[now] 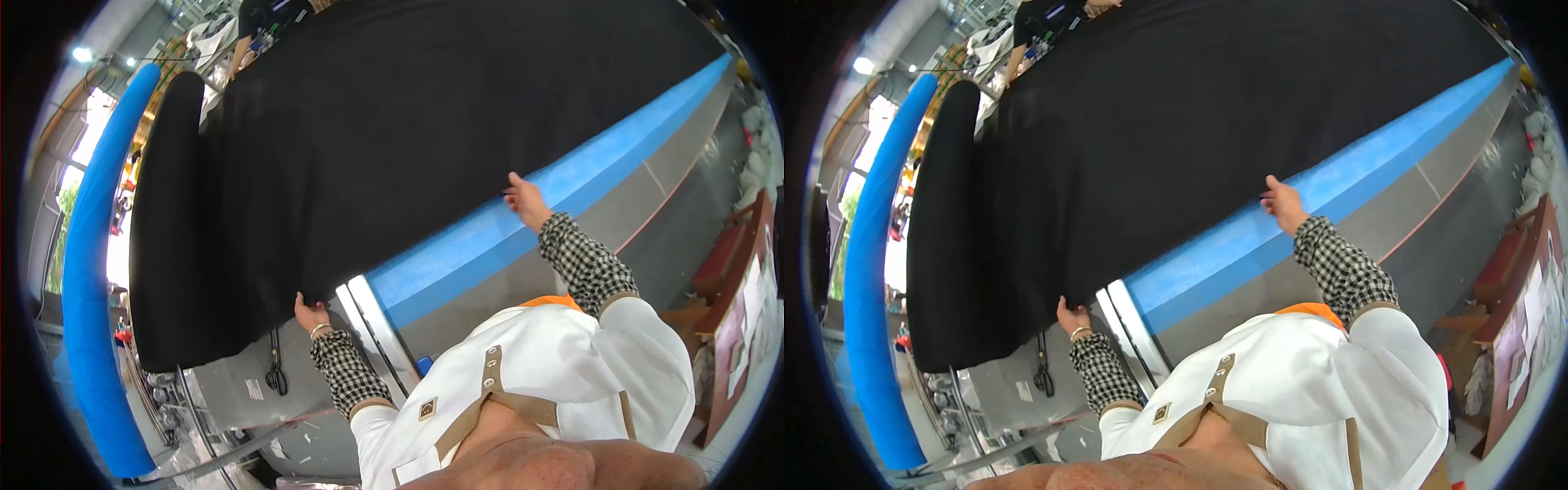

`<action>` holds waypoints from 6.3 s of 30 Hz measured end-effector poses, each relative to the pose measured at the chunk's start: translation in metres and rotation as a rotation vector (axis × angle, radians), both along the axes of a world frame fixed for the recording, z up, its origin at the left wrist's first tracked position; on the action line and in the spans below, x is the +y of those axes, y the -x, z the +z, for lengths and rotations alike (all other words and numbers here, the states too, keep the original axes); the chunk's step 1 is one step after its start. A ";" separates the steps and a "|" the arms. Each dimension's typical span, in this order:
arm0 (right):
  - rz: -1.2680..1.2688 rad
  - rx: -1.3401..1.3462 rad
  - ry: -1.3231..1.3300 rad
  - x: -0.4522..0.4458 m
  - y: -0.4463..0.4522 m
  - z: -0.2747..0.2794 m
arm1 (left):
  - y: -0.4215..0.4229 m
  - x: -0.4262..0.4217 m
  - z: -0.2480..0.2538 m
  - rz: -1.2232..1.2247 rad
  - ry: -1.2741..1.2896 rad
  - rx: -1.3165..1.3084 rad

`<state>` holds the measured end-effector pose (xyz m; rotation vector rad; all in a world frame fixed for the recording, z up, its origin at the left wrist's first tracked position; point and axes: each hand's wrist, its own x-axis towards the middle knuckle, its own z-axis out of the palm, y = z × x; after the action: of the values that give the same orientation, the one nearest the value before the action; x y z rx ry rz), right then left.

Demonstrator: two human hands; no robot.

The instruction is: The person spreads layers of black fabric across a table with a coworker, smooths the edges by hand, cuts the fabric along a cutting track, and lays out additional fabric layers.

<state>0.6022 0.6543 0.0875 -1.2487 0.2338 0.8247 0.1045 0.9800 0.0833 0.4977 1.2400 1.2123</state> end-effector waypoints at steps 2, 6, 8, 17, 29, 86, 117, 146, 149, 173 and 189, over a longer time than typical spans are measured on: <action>-0.031 0.003 0.016 -0.002 -0.014 0.004 | 0.000 0.001 -0.002 -0.004 -0.008 -0.041; -0.049 -0.052 0.071 0.001 -0.019 0.008 | 0.004 0.003 -0.003 -0.011 -0.011 -0.057; -0.050 -0.079 0.048 0.003 -0.017 0.013 | 0.003 0.000 0.016 0.033 -0.037 -0.046; -0.077 -0.103 -0.143 -0.007 -0.014 0.026 | 0.009 0.008 0.052 -0.065 -0.420 0.047; -0.006 -0.161 0.025 -0.002 -0.010 0.008 | 0.008 -0.002 0.038 0.076 -0.072 0.333; 0.441 -1.772 0.834 -0.059 -0.040 0.031 | 0.020 -0.031 0.023 0.100 -0.091 1.639; 0.384 -1.688 0.933 -0.062 -0.023 0.027 | -0.105 -0.084 0.079 -0.471 -0.881 1.445; 0.406 -1.614 0.955 -0.072 -0.024 0.004 | -0.151 -0.170 0.025 -0.660 -0.907 1.490; 0.415 -1.625 0.950 -0.067 -0.022 -0.006 | -0.141 -0.190 0.016 -0.606 -0.942 1.496; 0.410 -1.710 0.902 -0.053 -0.020 -0.064 | -0.076 -0.366 -0.033 -0.480 -0.745 1.483; 0.403 -1.730 0.928 -0.054 -0.015 -0.067 | 0.088 -0.478 -0.083 0.973 0.240 0.419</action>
<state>0.6173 0.6002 0.0207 -2.4769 -1.1881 -0.3627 0.0161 0.5017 -0.0001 -0.0838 2.0796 1.7679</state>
